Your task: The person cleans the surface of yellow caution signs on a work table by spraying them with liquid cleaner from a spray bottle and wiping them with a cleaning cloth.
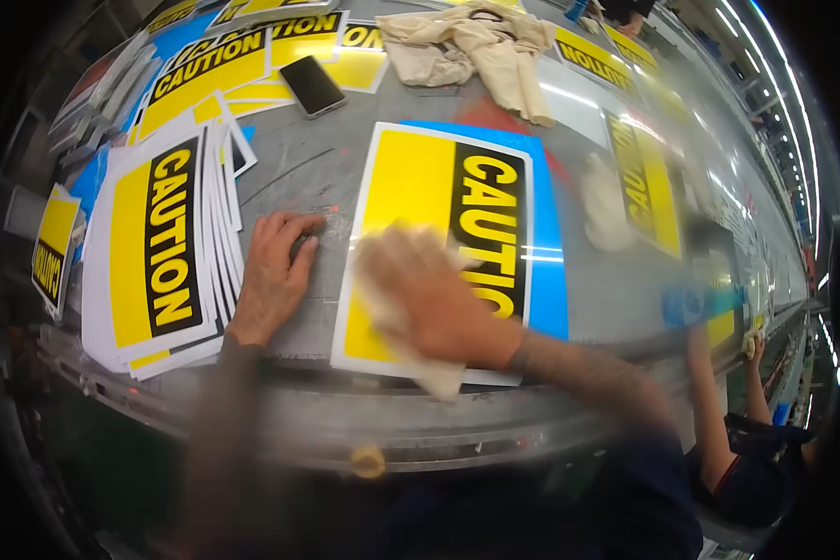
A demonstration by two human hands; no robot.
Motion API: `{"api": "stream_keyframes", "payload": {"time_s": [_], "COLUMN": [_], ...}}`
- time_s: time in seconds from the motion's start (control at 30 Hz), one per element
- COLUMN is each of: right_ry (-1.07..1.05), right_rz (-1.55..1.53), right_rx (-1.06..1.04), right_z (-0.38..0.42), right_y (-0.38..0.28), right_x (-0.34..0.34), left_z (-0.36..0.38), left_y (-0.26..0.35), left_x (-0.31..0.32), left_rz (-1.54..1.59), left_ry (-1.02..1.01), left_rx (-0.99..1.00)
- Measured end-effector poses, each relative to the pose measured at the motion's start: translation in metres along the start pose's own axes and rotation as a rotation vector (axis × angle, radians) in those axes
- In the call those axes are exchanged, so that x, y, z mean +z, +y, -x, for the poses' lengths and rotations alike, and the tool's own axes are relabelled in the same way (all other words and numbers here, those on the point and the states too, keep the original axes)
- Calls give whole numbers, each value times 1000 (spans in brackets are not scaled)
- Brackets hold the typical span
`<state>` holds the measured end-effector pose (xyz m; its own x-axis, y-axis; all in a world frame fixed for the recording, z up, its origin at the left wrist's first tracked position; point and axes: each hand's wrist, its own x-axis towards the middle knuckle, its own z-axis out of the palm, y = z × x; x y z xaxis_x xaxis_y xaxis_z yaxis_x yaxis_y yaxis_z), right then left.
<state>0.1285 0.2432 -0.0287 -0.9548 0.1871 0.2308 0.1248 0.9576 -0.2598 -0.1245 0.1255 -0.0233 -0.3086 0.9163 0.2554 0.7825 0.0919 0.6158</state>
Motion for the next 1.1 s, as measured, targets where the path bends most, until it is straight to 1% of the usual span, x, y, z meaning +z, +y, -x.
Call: {"api": "stream_keyframes", "payload": {"time_s": [0.03, 0.07, 0.1, 0.13, 0.17, 0.2, 0.23, 0.27, 0.3, 0.37, 0.4, 0.43, 0.5, 0.53, 0.57, 0.63, 0.73, 0.77, 0.83, 0.9, 0.97, 1.03, 1.1], "right_ry": [-35, -63, -92, -40, 16, -53, 81, 250, 258, 286, 232, 235, 284, 303, 319, 306, 208, 211, 209, 200, 219, 213, 226], "right_rz": [-71, -104, -139, -105, -43, 30, 112, 260, 308, 318, 220, 222, 118, 169, 210, 255, 267, 334, 293, 441, 375, 383, 374], "right_rx": [-76, -137, -201, -223, -174, -121, -33, 32, 128, 136, 38, -70, -67, -34, 2, 140, 260, 257, 316, 385, 476, 543, 576], "right_z": [0, -4, -6, -16, -25, -46, -56, -64, -70, -77, -79, -78, -83, -91, -97, -93, -59, -44, -18, 3, 15, 22, 32], "right_y": [-22, -25, -26, -9, 14, 42, 78, 112, 135, 134, 122, 102, 88, 101, 119, 139, 152, 159, 170, 176, 174, 167, 155], "right_x": [6, 8, 8, 15, 16, 4, 9, 17, 13, 22, 26, 28, 29, 33, 36, 30, 18, 10, -4, -12, -15, -13, -11], "left_z": [-1, -1, 0, 1, 2, 2, 2, 2, 3, 3, 3, 3, 1, 1, 2, 4, 6, 8, 5, 6, 6, 7, 7], "left_y": [-1, -2, -3, -5, -4, -3, -1, 1, 1, 0, -2, -4, -9, -7, -3, -1, -2, -2, -1, -5, -8, -4, -2], "left_x": [2, 3, 5, 6, 6, 5, 4, 3, 2, 2, 3, 3, 5, 4, 3, 0, -2, -2, -3, -2, -2, -3, -4], "left_rz": [15, 28, 40, 31, 31, 29, 29, 25, 24, 25, 7, -4, -23, -20, -12, -13, -13, -1, 26, 21, 1, -11, 9], "left_ry": [11, 22, 32, 40, 35, 31, 29, 34, 36, 39, 39, 37, 22, 22, 1, -11, 13, 12, -11, -16, -15, -27, -31], "left_rx": [8, 16, 20, 38, 34, 30, 29, 34, 36, 40, 49, 58, 73, 82, 40, 32, 66, 52, 17, 37, 66, 51, 38]}}
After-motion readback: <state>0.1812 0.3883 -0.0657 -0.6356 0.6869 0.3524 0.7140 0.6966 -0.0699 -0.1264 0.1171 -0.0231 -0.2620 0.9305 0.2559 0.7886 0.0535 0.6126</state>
